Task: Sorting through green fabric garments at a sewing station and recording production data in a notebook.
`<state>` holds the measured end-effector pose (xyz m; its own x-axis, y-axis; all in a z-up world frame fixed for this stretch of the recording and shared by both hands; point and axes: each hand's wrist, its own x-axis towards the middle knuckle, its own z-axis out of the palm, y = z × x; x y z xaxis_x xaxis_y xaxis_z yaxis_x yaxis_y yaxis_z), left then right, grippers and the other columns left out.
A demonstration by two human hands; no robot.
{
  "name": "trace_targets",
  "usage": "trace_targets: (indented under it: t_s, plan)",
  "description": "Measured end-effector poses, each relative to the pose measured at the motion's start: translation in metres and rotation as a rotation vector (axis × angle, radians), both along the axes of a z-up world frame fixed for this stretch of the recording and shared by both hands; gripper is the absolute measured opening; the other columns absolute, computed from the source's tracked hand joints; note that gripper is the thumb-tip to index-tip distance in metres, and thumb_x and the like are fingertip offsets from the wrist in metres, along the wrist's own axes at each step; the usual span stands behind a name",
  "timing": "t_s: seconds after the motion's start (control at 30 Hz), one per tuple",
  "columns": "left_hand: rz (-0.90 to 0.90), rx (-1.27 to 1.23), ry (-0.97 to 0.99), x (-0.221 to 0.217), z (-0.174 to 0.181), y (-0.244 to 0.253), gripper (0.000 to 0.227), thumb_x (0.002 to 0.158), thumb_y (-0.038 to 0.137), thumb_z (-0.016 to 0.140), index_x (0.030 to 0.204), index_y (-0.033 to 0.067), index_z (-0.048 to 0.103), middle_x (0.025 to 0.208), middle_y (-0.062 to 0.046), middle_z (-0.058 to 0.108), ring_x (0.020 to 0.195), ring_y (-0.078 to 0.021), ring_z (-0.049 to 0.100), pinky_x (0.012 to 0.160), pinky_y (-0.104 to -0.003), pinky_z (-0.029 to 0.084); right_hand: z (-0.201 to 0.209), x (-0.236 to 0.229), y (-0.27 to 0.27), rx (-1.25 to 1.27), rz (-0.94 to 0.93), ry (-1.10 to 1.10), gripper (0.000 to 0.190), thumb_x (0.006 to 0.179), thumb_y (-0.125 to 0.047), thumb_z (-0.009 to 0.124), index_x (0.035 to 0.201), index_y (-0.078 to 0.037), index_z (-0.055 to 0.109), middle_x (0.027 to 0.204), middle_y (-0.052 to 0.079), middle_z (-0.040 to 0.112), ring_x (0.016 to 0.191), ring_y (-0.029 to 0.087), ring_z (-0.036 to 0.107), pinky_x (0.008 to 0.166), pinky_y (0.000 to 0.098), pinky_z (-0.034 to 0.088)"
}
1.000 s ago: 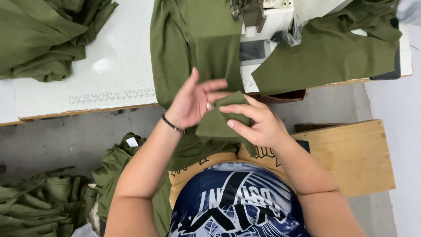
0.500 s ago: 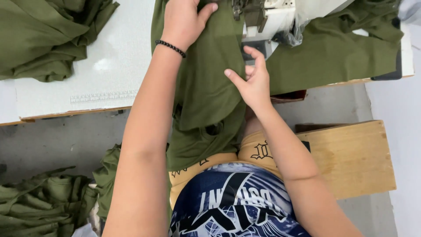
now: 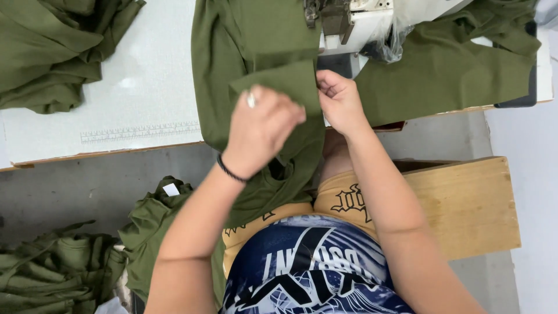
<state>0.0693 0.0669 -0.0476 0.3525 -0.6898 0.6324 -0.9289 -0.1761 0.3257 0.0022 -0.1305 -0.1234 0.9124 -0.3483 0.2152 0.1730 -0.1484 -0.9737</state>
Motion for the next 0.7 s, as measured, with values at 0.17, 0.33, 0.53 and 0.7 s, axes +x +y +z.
trace_targets:
  t_s: [0.17,0.33,0.53,0.7]
  plan:
    - [-0.023,-0.043,0.018,-0.031,-0.060,0.016,0.013,0.106,0.025,0.061,0.097,0.0202,0.070,0.098,0.003,0.063,0.095,-0.0204,0.059,0.082,-0.036,0.046,-0.005,0.000,0.006,0.119,-0.009,-0.100,0.012,0.104,-0.001,0.064,0.114,0.000,0.071,0.093,0.009,0.074,0.085,0.014,0.070,0.080,0.0368,0.064]
    - [-0.044,-0.077,0.033,-0.031,-0.055,0.019,0.015,0.106,0.025,0.061,0.096,0.0181,0.070,0.093,0.001,0.062,0.088,-0.0216,0.060,0.078,-0.036,0.047,-0.003,0.000,0.012,0.193,-0.054,-0.111,0.014,0.106,-0.007,0.064,0.117,0.001,0.068,0.094,0.011,0.074,0.082,0.014,0.071,0.074,0.0359,0.066]
    - [-0.124,-0.109,0.125,-0.049,-0.054,0.014,0.015,0.105,0.028,0.062,0.099,0.0172,0.070,0.093,-0.002,0.063,0.083,-0.0246,0.061,0.075,-0.037,0.048,0.000,-0.003,0.015,0.201,-0.072,-0.108,0.013,0.104,-0.008,0.066,0.113,0.002,0.068,0.090,0.009,0.072,0.082,0.013,0.068,0.074,0.0357,0.065]
    - [-0.130,-0.124,0.159,-0.061,-0.060,0.006,0.015,0.105,0.026,0.062,0.096,0.0172,0.070,0.090,0.000,0.061,0.078,-0.0221,0.059,0.072,-0.035,0.047,-0.009,0.000,0.009,0.162,-0.062,-0.135,0.012,0.102,-0.005,0.069,0.110,0.003,0.071,0.089,0.011,0.071,0.082,0.013,0.068,0.072,0.0376,0.066]
